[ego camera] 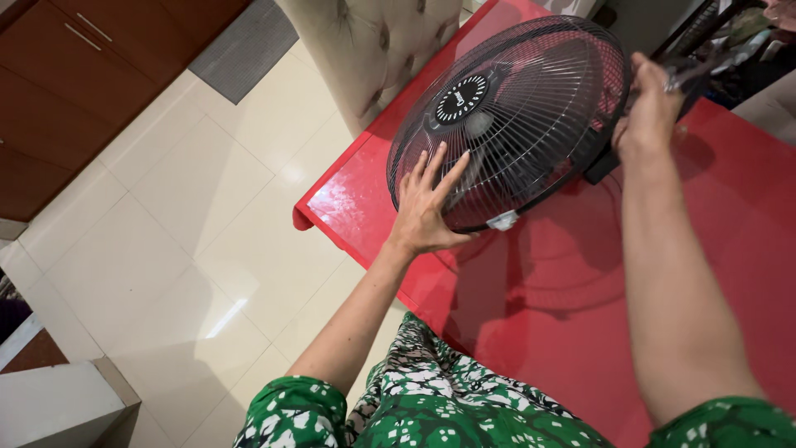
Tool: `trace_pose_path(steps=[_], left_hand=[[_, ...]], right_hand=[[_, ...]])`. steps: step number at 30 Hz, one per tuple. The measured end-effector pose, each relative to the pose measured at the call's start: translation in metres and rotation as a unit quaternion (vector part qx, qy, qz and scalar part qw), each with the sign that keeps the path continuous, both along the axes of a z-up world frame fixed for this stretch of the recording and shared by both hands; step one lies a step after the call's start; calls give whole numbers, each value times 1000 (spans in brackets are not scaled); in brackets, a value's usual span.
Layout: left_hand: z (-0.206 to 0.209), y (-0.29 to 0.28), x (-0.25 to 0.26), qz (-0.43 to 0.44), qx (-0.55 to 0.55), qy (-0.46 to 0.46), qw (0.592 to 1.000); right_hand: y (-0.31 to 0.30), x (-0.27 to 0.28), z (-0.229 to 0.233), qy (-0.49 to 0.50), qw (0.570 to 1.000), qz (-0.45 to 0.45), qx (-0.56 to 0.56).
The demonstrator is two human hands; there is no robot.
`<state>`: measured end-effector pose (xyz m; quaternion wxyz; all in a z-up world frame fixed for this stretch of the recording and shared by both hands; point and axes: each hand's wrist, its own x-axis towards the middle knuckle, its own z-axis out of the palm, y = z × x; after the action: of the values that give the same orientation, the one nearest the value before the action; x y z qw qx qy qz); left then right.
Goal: The person unplugs a wall-mounted electric fan, removes it from the wall, and places it on a red table. They then use a screwdriver to loosen a screw on the fan's front grille and remove the grille, exposing the fan blades. The person continues to unscrew the central hub nut to detach the fan blades.
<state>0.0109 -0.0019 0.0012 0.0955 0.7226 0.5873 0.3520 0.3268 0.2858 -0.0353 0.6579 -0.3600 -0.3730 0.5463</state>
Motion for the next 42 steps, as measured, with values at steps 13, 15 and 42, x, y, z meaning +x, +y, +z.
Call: trace_pose_path(steps=[13, 15, 42], left_hand=[[35, -44, 97, 81, -98, 6, 992], [40, -41, 94, 59, -93, 22, 994], [78, 246, 135, -435, 111, 154, 880]], right_hand=[[-109, -13, 44, -20, 999, 46, -19], [-107, -8, 41, -29, 998, 42, -22], [-350, -50, -6, -14, 902, -388, -188]])
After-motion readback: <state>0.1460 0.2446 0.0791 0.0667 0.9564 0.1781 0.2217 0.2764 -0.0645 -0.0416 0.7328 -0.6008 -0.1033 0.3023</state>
